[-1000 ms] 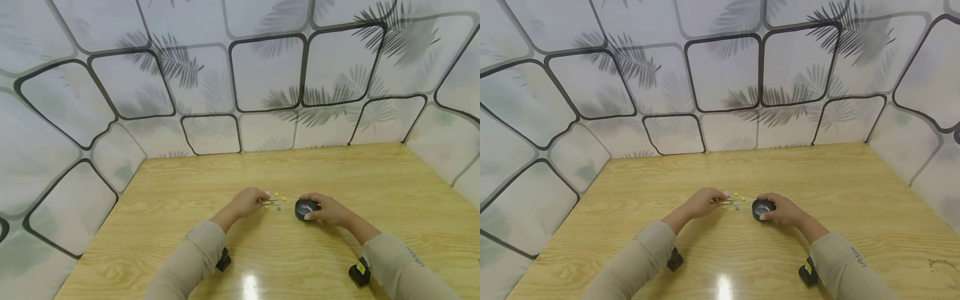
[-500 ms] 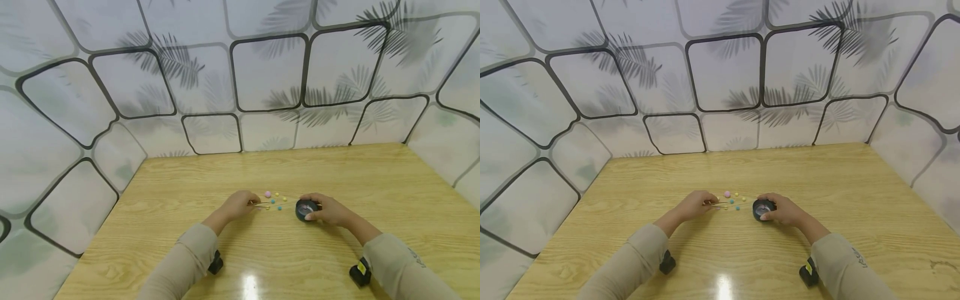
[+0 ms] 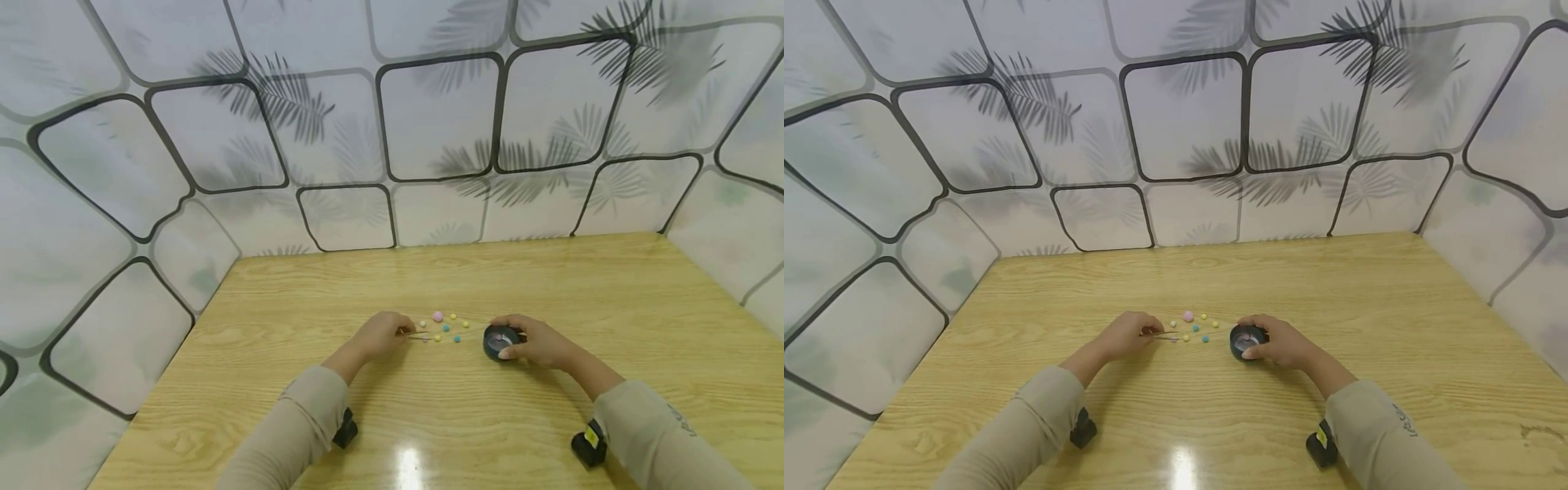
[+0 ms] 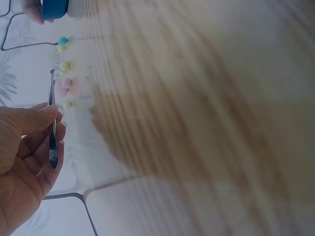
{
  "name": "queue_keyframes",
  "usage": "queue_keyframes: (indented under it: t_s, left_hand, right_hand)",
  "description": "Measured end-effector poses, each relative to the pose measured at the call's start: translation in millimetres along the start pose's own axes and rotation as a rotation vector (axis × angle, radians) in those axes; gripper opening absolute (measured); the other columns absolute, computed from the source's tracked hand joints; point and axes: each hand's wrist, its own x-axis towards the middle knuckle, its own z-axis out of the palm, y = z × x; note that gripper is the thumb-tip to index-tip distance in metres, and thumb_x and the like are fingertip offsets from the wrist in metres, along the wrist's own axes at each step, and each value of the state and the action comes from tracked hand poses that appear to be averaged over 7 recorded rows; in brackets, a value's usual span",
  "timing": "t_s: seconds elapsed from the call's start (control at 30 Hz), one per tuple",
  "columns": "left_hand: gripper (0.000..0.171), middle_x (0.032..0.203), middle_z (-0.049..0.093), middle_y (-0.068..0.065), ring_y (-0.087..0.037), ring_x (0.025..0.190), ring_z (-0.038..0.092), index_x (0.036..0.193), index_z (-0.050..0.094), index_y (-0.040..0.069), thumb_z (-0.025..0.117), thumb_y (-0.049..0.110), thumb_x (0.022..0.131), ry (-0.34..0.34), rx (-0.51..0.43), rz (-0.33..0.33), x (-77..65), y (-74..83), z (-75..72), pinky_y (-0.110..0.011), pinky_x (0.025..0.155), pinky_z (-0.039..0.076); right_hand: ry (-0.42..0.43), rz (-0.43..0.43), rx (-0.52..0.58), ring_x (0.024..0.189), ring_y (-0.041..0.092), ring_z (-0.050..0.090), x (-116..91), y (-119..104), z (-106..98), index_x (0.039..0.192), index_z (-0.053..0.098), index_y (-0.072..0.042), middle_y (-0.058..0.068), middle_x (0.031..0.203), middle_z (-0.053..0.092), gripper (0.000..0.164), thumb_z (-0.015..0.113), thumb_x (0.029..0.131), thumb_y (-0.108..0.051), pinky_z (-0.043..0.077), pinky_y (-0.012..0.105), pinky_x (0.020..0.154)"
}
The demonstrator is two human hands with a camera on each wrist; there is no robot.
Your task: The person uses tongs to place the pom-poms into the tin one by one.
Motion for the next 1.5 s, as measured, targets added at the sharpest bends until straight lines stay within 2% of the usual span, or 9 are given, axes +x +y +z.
queue_keyframes:
  t_s: [0.5,1.2,1.5]
  left_hand:
    - [0.014,0.086,0.063,-0.007,-0.018,0.080,0.057,0.091,0.065,0.003,0.058,0.001,0.078,-0.011,-0.005,0.002,-5.2,-2.1,-1.7,-0.029,0.071,0.046]
    - [0.018,0.082,0.062,-0.002,-0.014,0.077,0.056,0.089,0.066,0.007,0.058,-0.001,0.075,-0.018,0.057,0.029,-1.0,-6.0,-1.8,-0.026,0.070,0.045]
    - [0.019,0.084,0.063,-0.001,-0.013,0.080,0.057,0.091,0.066,0.008,0.058,0.000,0.076,-0.031,0.059,0.009,0.6,-7.7,-2.0,-0.025,0.071,0.045]
  right_hand:
    - [0.002,-0.009,-0.006,0.108,0.042,0.038,-2.6,-2.0,0.8,0.124,0.041,0.000,0.025,0.125,0.035,0.058,0.065,0.076,-0.021,0.042,0.041,0.076]
    - [-0.004,0.008,0.011,0.109,0.043,0.037,0.4,-5.9,-1.5,0.124,0.041,0.000,0.026,0.126,0.033,0.057,0.065,0.076,-0.020,0.042,0.043,0.077]
    - [0.007,0.020,-0.033,0.110,0.043,0.036,0.3,-7.5,-2.0,0.124,0.042,-0.002,0.025,0.126,0.034,0.057,0.066,0.076,-0.022,0.041,0.045,0.079]
